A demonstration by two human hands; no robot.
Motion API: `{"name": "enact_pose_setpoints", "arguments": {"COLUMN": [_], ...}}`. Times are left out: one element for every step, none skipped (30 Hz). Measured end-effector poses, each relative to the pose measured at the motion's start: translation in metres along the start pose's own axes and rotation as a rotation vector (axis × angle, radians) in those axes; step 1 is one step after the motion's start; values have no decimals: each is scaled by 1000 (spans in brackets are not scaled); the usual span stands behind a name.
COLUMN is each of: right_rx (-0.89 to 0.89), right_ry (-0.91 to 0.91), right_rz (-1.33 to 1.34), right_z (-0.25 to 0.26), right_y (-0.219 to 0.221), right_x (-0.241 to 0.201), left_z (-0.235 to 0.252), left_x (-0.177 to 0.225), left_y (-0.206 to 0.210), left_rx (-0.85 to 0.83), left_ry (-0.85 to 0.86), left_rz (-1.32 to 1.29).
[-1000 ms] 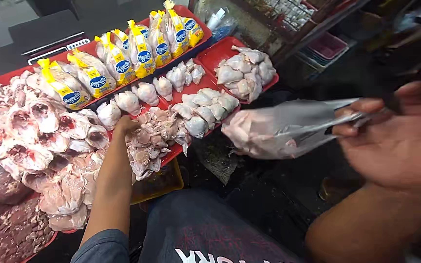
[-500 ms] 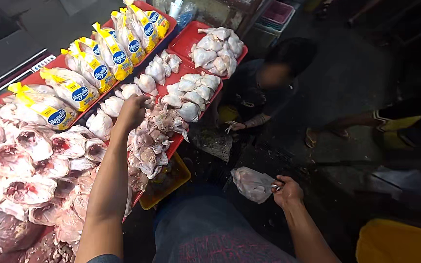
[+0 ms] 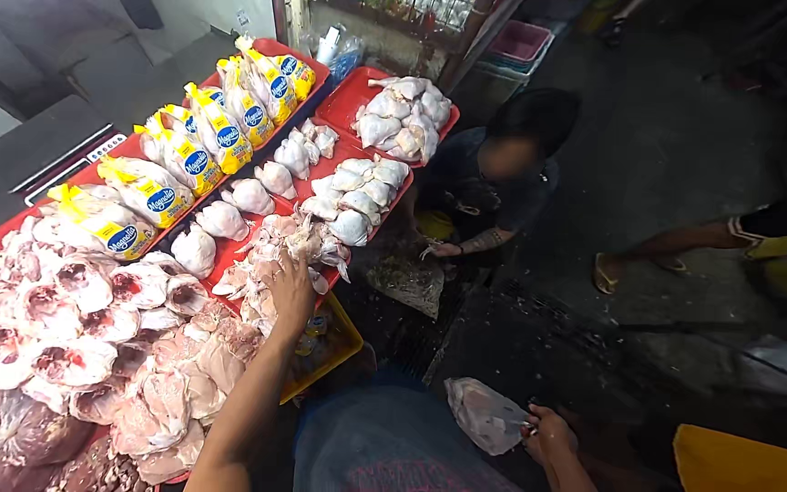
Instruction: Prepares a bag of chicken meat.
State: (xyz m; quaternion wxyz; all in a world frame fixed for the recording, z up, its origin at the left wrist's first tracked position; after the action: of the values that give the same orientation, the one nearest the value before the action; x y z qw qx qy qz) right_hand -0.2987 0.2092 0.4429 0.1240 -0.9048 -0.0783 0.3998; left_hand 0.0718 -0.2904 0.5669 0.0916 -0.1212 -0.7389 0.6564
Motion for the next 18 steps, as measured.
{"name": "enact_pose_setpoints", "arguments": {"right_rx": [-20,-36,-54,-68,-79,-87,-95,-106,-121,-133,-145,-154,-162,-169,-172,-176,-179,-179], "right_ry": [-9,-19,-23,-26,-29,-36,-48,-59,-70,-78,-85,-91,-95,-103,-104,-104,-103,-101], "right_rz": [-20,-38,-57,-67,-69,-68,-64,-60,-54,-51,-47,-45,-47,-48,-47,-47,-47,-46], "right_z": [7,12,17,24,32,42,52,61,68,74,79,82,82,82,83,85,87,90], "right_y": [1,3,5,7,9,10,10,11,14,17,21,23,24,24,23,21,18,14], "right_x": [1,1,-1,-6,-11,-16,-20,-25,-31,-38,-44,-48,-51,-54,-57,-58,-59,-61], "left_z": [-2,-2,0,2,4,4,3,1,2,6,14,27,46,67,90,114,135,152], "left_x": [8,13,14,12,9,6,5,5,5,4,1,-7,-17,-29,-41,-52,-59,-61], "left_y": [10,24,38,47,53,54,52,45,32,16,-2,-17,-29,-36,-38,-35,-27,-14], "left_rx": [32,70,93,100,96,78,54,28,25,42,57,54,37,39,42,16,-48,-141], "left_ry": [5,17,24,25,13,0,-10,-20,-33,-48,-63,-80,-99,-107,-101,-84,-47,5], "left_rz": [35,69,98,118,133,146,143,129,93,48,-4,-56,-110,-158,-204,-242,-269,-287]}}
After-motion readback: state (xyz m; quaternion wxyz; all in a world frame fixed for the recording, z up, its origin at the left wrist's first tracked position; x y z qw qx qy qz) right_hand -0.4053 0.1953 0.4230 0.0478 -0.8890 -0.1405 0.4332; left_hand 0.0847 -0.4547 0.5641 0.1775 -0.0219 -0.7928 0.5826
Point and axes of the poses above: each hand's wrist, its own z-axis towards the middle knuckle, its own y-axis out of the palm, x = y × z, the point moved 7 cm from there along z, towards the middle knuckle, and after that the axes turned 10 degrees about z, right-handed, at the moved point
